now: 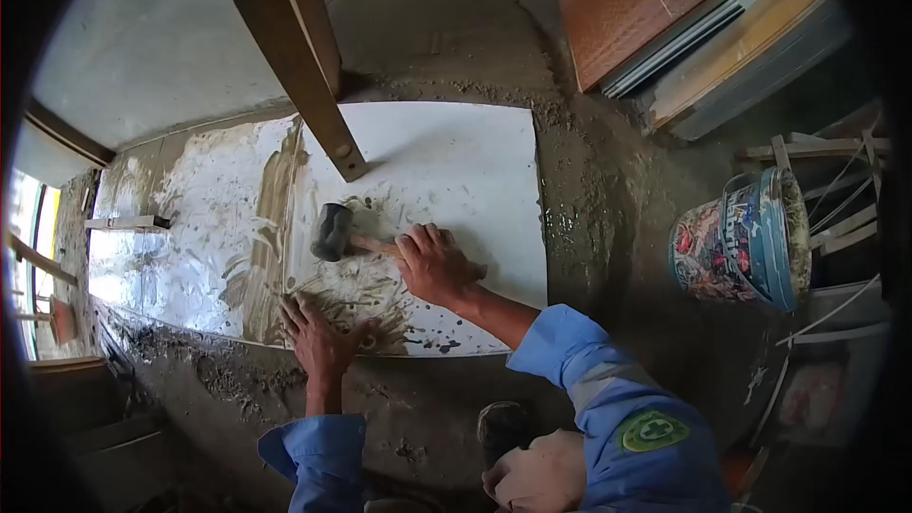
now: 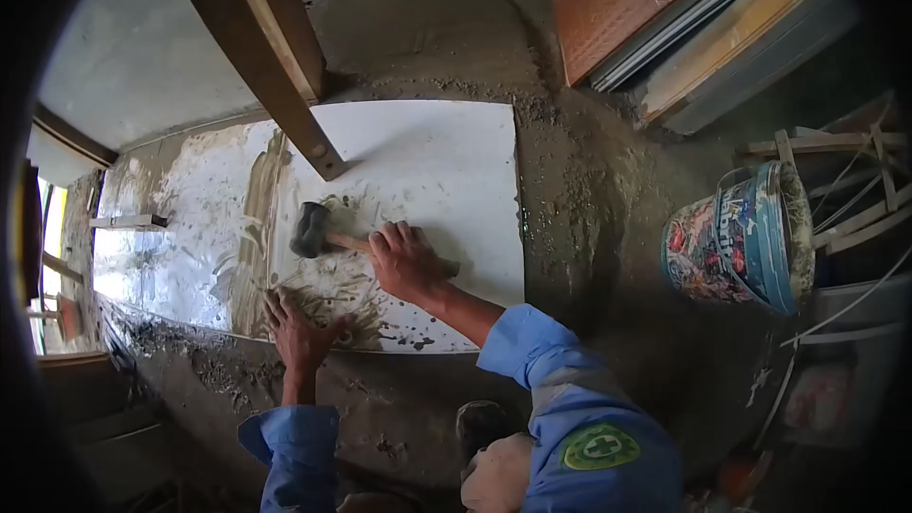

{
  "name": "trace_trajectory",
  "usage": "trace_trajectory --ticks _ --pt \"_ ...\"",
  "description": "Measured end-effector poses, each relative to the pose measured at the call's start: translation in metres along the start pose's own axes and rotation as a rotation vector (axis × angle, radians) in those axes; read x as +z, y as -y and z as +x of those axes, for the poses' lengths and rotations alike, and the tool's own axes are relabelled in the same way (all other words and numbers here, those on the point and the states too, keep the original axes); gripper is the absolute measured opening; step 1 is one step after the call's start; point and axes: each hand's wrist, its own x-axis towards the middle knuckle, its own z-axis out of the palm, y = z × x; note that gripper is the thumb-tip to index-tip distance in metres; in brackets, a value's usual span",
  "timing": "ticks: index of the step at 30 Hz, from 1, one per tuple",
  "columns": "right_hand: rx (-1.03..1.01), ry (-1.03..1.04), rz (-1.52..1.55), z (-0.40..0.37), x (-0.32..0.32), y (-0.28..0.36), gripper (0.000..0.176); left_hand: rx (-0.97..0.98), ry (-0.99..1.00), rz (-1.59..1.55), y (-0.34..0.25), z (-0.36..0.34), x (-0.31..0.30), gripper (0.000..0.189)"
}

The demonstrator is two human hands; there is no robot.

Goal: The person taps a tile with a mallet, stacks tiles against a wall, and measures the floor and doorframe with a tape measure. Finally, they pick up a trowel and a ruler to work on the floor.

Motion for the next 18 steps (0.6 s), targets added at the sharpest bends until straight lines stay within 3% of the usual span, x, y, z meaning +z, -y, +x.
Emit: trace_trajectory --ticks 2,3,7,8,9,15,18 --pt "-0.026 -0.031 0.012 0.008 0.004 0.013 0.036 0.014 -0.066 -0.03 0.015 0.002 -0.005 0.128" --pt "-0.01 0.027 -0.021 -0.016 -0.015 -0.013 0.036 0.008 -0.012 -0.073 -0.015 -0.014 0.017 0.128" --pt "-0.008 0.028 0.036 -0.003 -0.007 -0.007 0.037 -0.019 -0.007 0.0 -0.005 -0.002 0.011 0.131" --pt "0.028 0.154 0.062 -0.001 -0.009 -0.01 0.046 0.018 -0.057 -0.014 0.001 -0.001 0.019 0.13" --pt "-0.002 0.147 0.081 -0.002 -0.005 -0.017 0.048 0.035 -0.065 0.005 0.002 -0.001 0.02 0.129" --pt "-0.025 0.402 0.259 0.024 -0.023 -0.053 0.055 0.028 -0.061 -0.024 -0.002 -0.003 0.019 0.124" --pt "0.015 0.367 0.32 0.012 -0.03 -0.055 0.056 0.05 -0.078 0.011 -0.001 -0.004 0.021 0.123"
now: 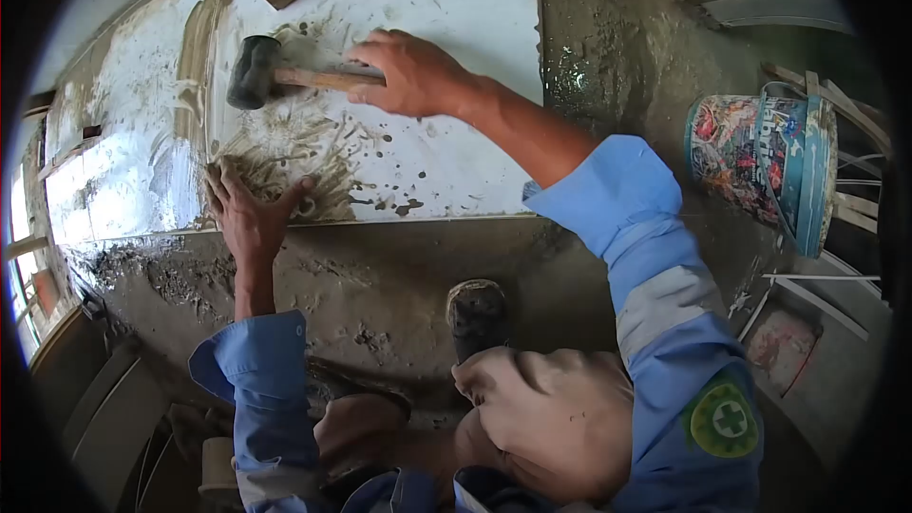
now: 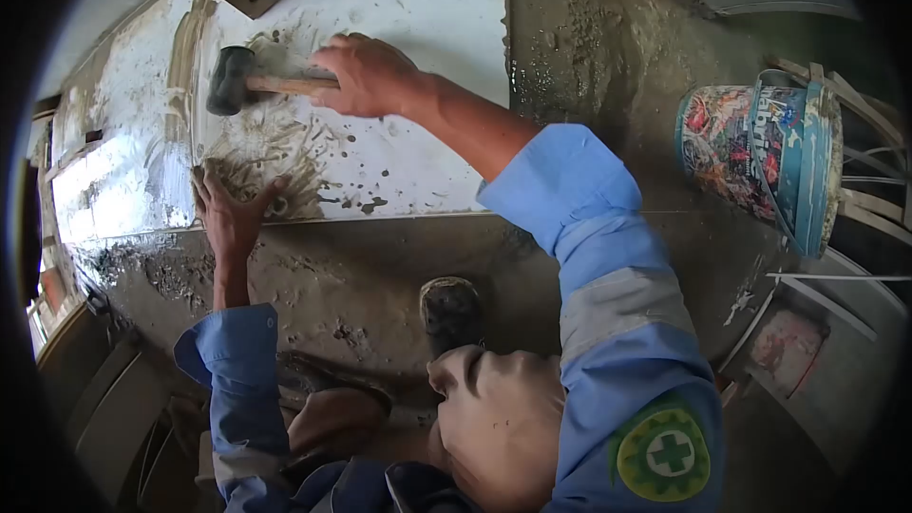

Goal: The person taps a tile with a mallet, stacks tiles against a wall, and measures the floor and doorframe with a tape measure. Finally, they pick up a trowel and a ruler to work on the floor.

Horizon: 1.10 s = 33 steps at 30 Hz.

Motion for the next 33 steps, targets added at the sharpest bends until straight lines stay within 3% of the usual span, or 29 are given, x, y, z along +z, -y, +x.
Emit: trace_trajectory --ticks 3,7,13,15,21,23,29,32,33 --pt "-0.125 -0.086 -0.13 -0.029 -0.002 -0.001 0.053 -0.015 0.015 0.006 -0.001 -0.001 -0.001 0.122" --pt "0.093 -0.221 0.13 -0.099 -0.028 0.002 0.032 0.001 0.002 0.011 0.002 0.0 0.002 0.121" --pt "0.331 -0.226 0.009 -0.225 -0.048 -0.001 0.019 -0.032 0.045 0.03 -0.004 0.003 -0.004 0.122" --pt "0.313 -0.24 -0.083 -0.267 -0.047 -0.008 0.018 -0.035 0.053 0.05 -0.005 0.004 -0.007 0.122" --pt "0.406 -0.242 -0.308 -0.326 -0.036 -0.014 0.017 -0.017 -0.05 -0.004 0.002 0.011 -0.004 0.105" --pt "0.432 -0.244 -0.336 -0.332 -0.037 -0.018 0.017 -0.136 -0.093 -0.079 0.001 0.014 -0.007 0.094" --pt "0.469 -0.322 -0.04 -0.337 -0.042 -0.021 0.009 -0.194 -0.191 -0.332 0.022 0.031 -0.006 0.091" --pt "0.876 -0.695 0.478 -0.335 -0.041 -0.021 0.025 -0.18 -0.242 -0.39 0.027 0.034 -0.018 0.09" --pt "0.875 -0.69 0.479 -0.335 -0.043 -0.023 0.025 -0.185 -0.242 -0.388 0.029 0.035 -0.02 0.09"
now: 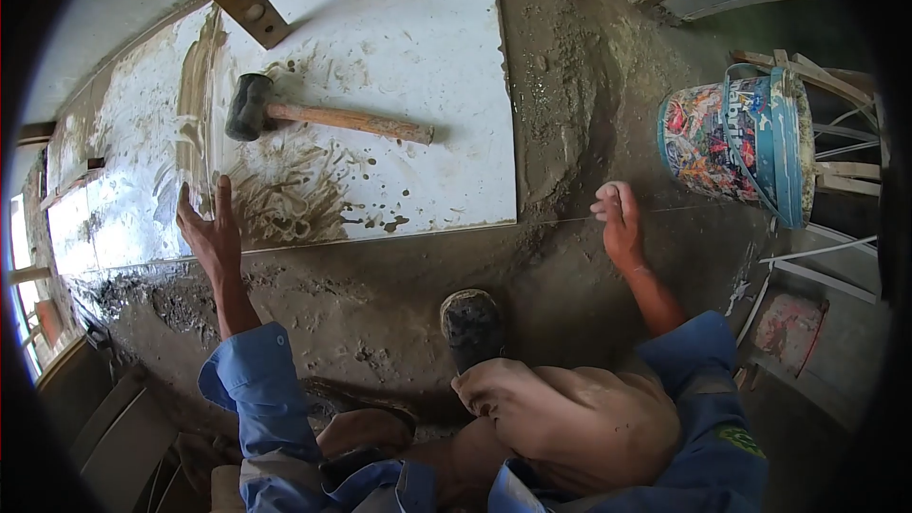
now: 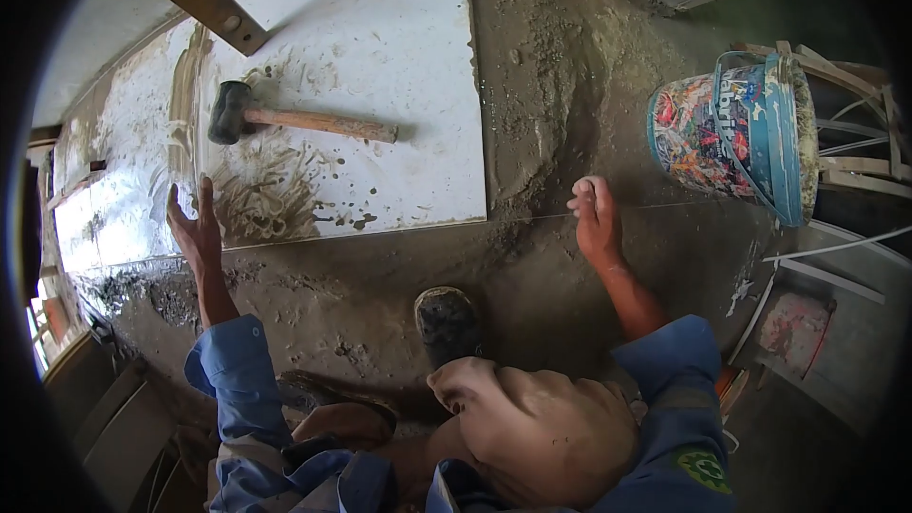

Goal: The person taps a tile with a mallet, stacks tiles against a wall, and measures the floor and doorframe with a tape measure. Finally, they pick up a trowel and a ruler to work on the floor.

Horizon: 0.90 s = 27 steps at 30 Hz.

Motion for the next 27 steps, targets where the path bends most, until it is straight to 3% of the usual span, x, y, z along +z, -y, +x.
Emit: trace_trajectory --ticks 2,6,24,27 --pt "-0.306 0.048 -0.388 0.007 -0.006 0.002 0.024 -0.009 -0.001 -0.057 0.001 0.003 -0.005 0.088" --pt "-0.385 0.143 -0.513 0.011 -0.004 0.0 0.021 -0.041 0.038 -0.035 0.001 0.001 -0.009 0.083" --pt "-0.275 0.389 -0.545 0.014 -0.006 -0.018 0.02 -0.009 0.101 -0.017 0.017 -0.005 -0.003 0.074" --pt "-0.284 0.373 -0.5 0.019 -0.007 -0.032 0.019 -0.005 -0.047 0.003 0.021 -0.007 0.002 0.066"
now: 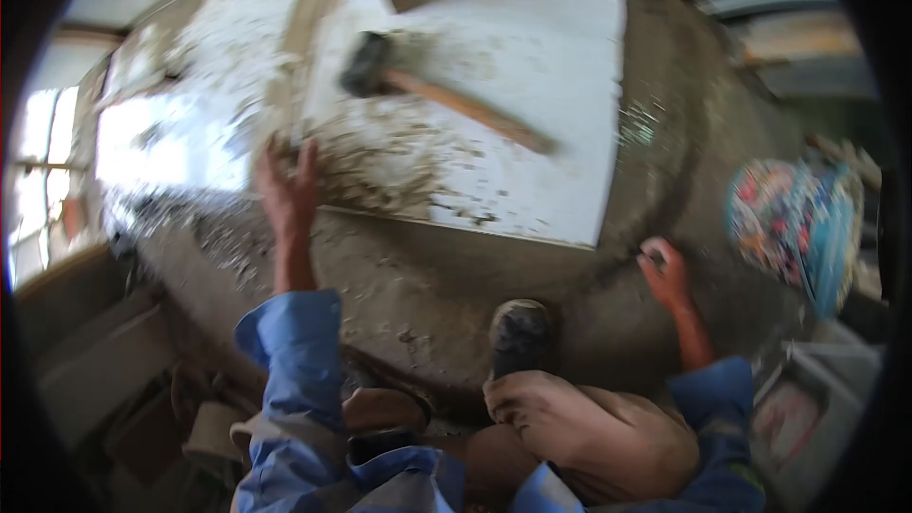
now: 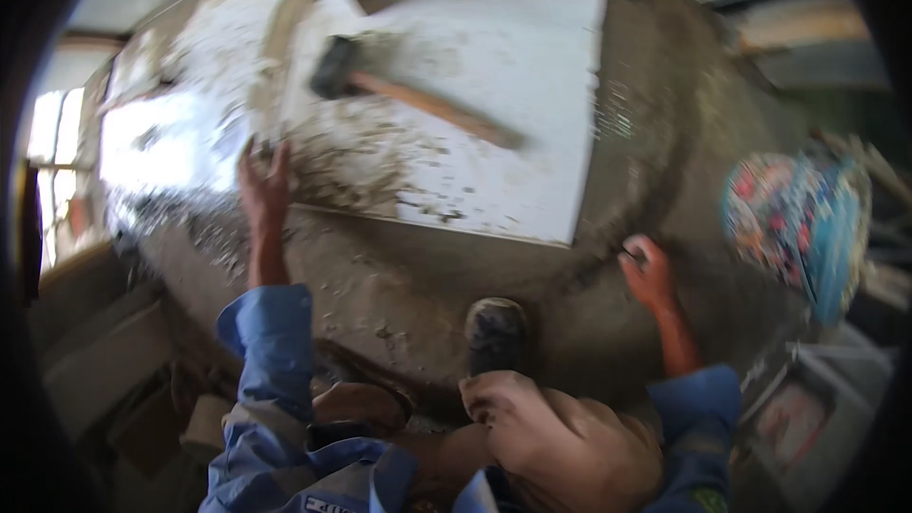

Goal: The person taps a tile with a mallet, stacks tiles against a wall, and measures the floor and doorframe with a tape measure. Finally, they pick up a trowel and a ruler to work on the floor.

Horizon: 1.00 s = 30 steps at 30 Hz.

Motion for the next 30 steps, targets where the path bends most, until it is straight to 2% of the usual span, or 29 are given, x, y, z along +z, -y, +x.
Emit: trace_trajectory --ticks 7,11,13,15,17,21,23,25,26,27,28,30 --pt "-0.022 0.066 0.064 0.009 -0.009 0.006 0.01 -0.097 -0.325 -0.107 0.041 0.029 -0.038 0.049" --pt "0.008 0.083 0.068 0.015 -0.01 0.015 0.008 -0.244 -0.558 -0.256 0.087 0.038 -0.053 0.044" --pt "-0.046 0.095 0.064 0.017 -0.01 0.015 0.006 -0.376 -0.536 -0.32 0.111 0.035 -0.058 0.042" --pt "0.072 0.243 0.032 0.016 -0.013 0.018 0.004 -0.396 -0.572 -0.337 0.13 0.03 -0.054 0.04" --pt "0.06 0.291 0.013 0.014 -0.014 0.02 0.004 -0.494 -0.548 -0.346 0.132 0.023 -0.05 0.036" --pt "0.106 0.437 -0.029 0.012 -0.024 0.021 0.004 -0.531 -0.496 -0.342 0.117 0.01 -0.051 0.042" --pt "0.152 0.437 0.175 0.013 -0.025 -0.002 0.006 -0.477 -0.512 -0.314 0.126 0.01 -0.042 0.042" --pt "0.125 0.374 0.266 0.014 -0.022 -0.036 0.012 -0.505 -0.497 -0.314 0.118 0.008 -0.045 0.042" --pt "0.222 0.532 0.195 0.018 -0.039 -0.035 0.018 -0.501 -0.511 -0.297 0.117 0.008 -0.045 0.042" --pt "0.325 0.681 0.11 0.021 -0.058 -0.032 0.036 -0.5 -0.517 -0.286 0.116 0.008 -0.044 0.041" --pt "0.286 0.69 0.111 0.027 -0.059 -0.03 0.036 -0.514 -0.522 -0.305 0.115 0.009 -0.043 0.041" --pt "0.369 0.528 0.232 0.03 -0.058 -0.029 0.033 -0.53 -0.548 -0.326 0.111 0.009 -0.045 0.041"
